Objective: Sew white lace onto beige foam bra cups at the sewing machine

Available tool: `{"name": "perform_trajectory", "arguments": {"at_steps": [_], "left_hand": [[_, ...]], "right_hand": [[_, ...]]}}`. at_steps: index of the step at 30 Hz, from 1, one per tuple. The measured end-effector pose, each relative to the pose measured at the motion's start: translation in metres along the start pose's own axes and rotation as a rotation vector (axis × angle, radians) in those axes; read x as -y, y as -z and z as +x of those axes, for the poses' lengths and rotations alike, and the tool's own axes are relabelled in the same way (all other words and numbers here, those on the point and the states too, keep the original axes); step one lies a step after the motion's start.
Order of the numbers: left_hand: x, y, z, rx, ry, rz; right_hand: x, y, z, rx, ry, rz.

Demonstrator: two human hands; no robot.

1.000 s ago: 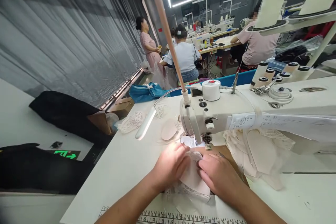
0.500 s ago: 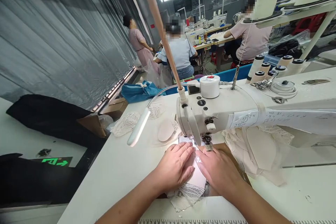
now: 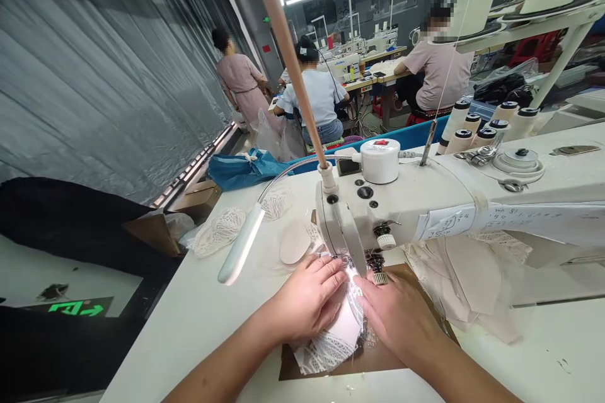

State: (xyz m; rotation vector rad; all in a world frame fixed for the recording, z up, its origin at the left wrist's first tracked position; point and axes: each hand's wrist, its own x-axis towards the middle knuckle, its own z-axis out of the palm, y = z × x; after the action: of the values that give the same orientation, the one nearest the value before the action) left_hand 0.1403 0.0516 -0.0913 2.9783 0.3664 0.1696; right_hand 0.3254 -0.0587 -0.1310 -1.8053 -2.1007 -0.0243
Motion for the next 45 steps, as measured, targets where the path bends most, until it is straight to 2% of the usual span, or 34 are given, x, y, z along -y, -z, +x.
{"name": "perform_trajectory", "arguments": {"at_steps": [5,10,14,20,26,31,35,40,45], "left_hand": [[-0.012,0.004,-0.003,0.003,-0.056,-0.050],[-0.010,-0.004,-0.005,-0.013,-0.041,-0.087],[-0.005,-0.008,-0.005,-0.027,-0.051,-0.095],[-0.001,-0.011,-0.006,-0.057,-0.069,-0.131],[0.006,-0.012,-0.008,-0.091,-0.075,-0.147],[0.011,-0.012,-0.008,-0.109,-0.038,-0.131],[0.008,-0.010,-0.005,-0.128,-0.029,-0.070],[-0.001,-0.008,-0.002,-0.103,-0.095,-0.055],[-0.002,-0.008,-0.002,-0.053,-0.119,-0.114]], "right_hand": [[-0.003,0.004,-0.002,-0.073,-0.050,0.065],[-0.003,0.003,-0.003,-0.109,-0.014,0.024],[-0.003,0.002,-0.003,-0.071,0.006,0.041],[0.003,0.004,0.000,0.153,-0.045,0.071],[0.004,-0.003,-0.003,0.119,-0.069,0.137],[0.001,-0.003,-0.001,0.161,-0.063,0.052],[-0.001,-0.002,0.001,0.099,-0.008,-0.004],[0.000,0.004,0.004,-0.030,-0.009,0.034],[0.002,0.002,0.004,-0.034,-0.059,0.034]]}}
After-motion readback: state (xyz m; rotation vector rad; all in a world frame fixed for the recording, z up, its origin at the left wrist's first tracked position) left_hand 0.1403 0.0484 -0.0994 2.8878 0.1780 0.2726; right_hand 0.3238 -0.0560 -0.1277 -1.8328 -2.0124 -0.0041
